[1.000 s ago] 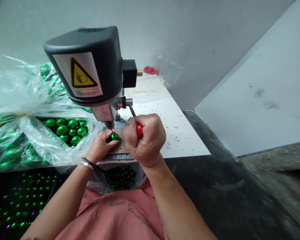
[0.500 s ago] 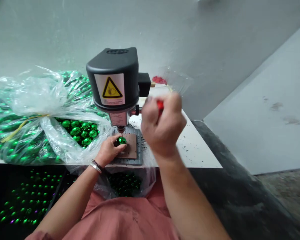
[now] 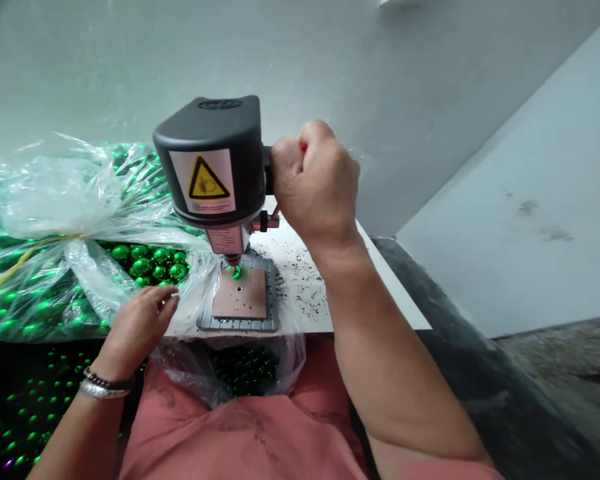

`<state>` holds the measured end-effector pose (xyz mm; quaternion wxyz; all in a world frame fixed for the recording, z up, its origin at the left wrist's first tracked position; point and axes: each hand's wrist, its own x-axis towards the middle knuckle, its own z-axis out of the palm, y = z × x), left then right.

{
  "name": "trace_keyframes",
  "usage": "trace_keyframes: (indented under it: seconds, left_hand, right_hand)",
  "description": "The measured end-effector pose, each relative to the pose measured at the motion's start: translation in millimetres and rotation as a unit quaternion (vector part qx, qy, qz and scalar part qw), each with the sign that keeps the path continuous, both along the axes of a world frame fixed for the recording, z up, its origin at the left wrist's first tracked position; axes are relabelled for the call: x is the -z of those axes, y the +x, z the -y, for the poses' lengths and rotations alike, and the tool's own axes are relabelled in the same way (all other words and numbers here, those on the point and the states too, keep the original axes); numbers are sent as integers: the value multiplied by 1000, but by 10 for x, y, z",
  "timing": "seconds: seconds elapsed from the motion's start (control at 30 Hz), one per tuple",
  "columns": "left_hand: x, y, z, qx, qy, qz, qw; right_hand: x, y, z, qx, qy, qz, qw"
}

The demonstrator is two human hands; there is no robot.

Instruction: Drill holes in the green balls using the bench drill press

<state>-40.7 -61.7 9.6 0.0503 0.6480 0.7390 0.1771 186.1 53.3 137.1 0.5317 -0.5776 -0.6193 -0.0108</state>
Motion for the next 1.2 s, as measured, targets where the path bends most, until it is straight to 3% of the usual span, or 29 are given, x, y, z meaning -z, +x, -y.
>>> trace_keyframes:
  seconds: [0.1,0.17,0.27,0.37,0.43,0.5,0.57,0.77,0.93,1.2]
  left_hand:
    - [14,106,-93,10,124,82,989]
    - [16,221,-125,29,149,122,981]
    - [46,307,-89,-3,166,134,977]
    - [107,235,-2,-57,151,158,974]
    - [137,143,51,-79,128,175,973]
    - [151,48,93,-108,113,192,969]
    - [156,-40,121,-130,106,204,964]
    - [140,-222,129,-164,46,214,962]
    - [15,-130,164,-178,27,192,965]
    - [-104,-56,302,-191,59,181,963]
  right_hand:
    - [-117,-29,-97,-4,-64,29,998]
    - [-150,-52,-110,-17,-59,31,998]
    - [-152,-25,-112,-37,-44,15,998]
    - [-142,142,-209,-164,-72,-28,983]
    - [-129,303,-338,-280,-110,-97,949]
    - [-97,435,-479,-243,-64,-140,958]
    - [-41,491,-588,-207,-51,-91,973]
    - [148,433,-530,-268,-53,-50,961]
    - [247,478,-358,-296,-64,-106,947]
    - [301,403,-456,-247,-96,-108,958]
